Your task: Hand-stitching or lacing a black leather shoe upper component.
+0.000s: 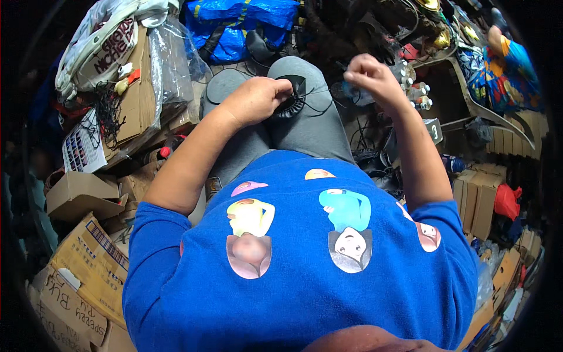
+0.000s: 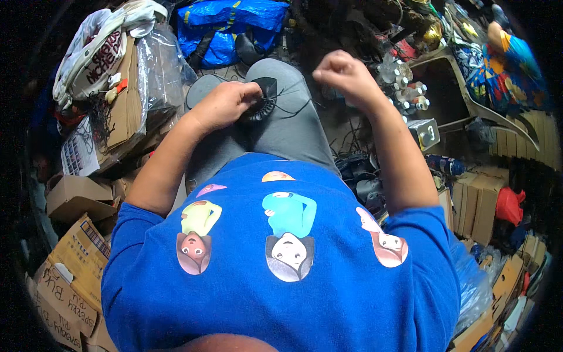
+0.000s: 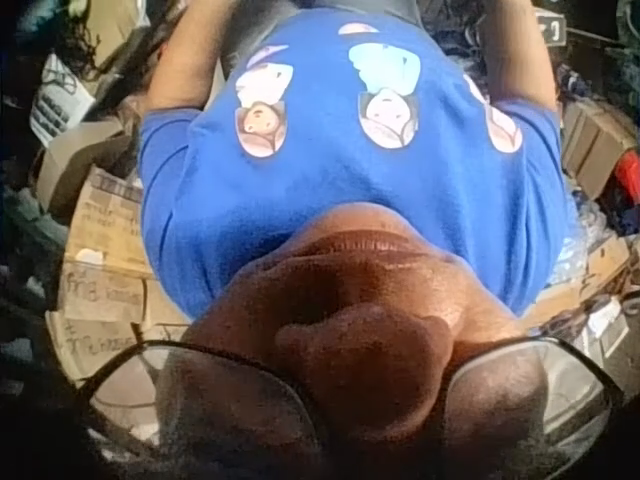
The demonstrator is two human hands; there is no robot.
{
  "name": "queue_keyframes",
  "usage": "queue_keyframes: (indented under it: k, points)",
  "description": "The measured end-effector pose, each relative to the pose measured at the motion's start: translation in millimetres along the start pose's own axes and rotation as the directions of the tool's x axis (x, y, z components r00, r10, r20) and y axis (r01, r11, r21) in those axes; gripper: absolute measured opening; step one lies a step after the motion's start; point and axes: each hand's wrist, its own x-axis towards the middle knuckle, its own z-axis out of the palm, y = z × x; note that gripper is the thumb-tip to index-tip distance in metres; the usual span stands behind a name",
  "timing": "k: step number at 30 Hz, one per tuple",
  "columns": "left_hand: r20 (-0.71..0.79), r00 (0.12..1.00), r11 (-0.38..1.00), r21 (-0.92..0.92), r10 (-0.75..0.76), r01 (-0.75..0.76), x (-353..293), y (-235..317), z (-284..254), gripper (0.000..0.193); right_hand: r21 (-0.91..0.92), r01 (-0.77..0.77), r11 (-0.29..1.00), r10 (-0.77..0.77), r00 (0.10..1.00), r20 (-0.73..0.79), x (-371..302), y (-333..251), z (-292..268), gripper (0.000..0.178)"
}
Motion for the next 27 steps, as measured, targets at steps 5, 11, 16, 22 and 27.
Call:
queue_keyframes:
  k: [5, 11, 16, 22, 27]
  points:
    - [0.001, 0.997, 0.992, 0.103, 0.078, -0.078, 10.0, 2.1, -1.9, 0.015, -0.177, -0.112, 0.978, 0.076, 0.977, -0.198, 16.8, 28.4, 4.2, 0.019]
    - [-0.002, 0.998, 0.997, 0.054, 0.057, -0.057, 3.7, -8.7, 0.4, 0.014, -0.698, 0.396, 0.596, -0.093, 0.898, 0.43, 22.1, -60.2, 45.6, 0.012]
    - [-0.039, 0.987, 0.986, 0.065, 0.154, -0.151, -12.7, -25.4, -4.1, 0.014, -0.61, 0.48, 0.631, -0.21, 0.862, 0.461, 26.9, -40.9, 54.6, 0.009]
    - [-0.321, 0.924, 0.965, 0.088, -0.207, 0.247, -107.3, -62.2, -51.5, 0.013, -0.515, -0.211, 0.831, 0.326, 0.934, 0.145, -6.5, 10.2, -8.7, 0.009]
    - [-0.439, 0.897, 0.767, -0.591, -0.048, -0.248, -57.4, 16.0, -80.5, 0.01, 0.795, -0.032, 0.606, 0.12, 0.991, -0.052, 37.5, -21.5, 10.6, 0.018]
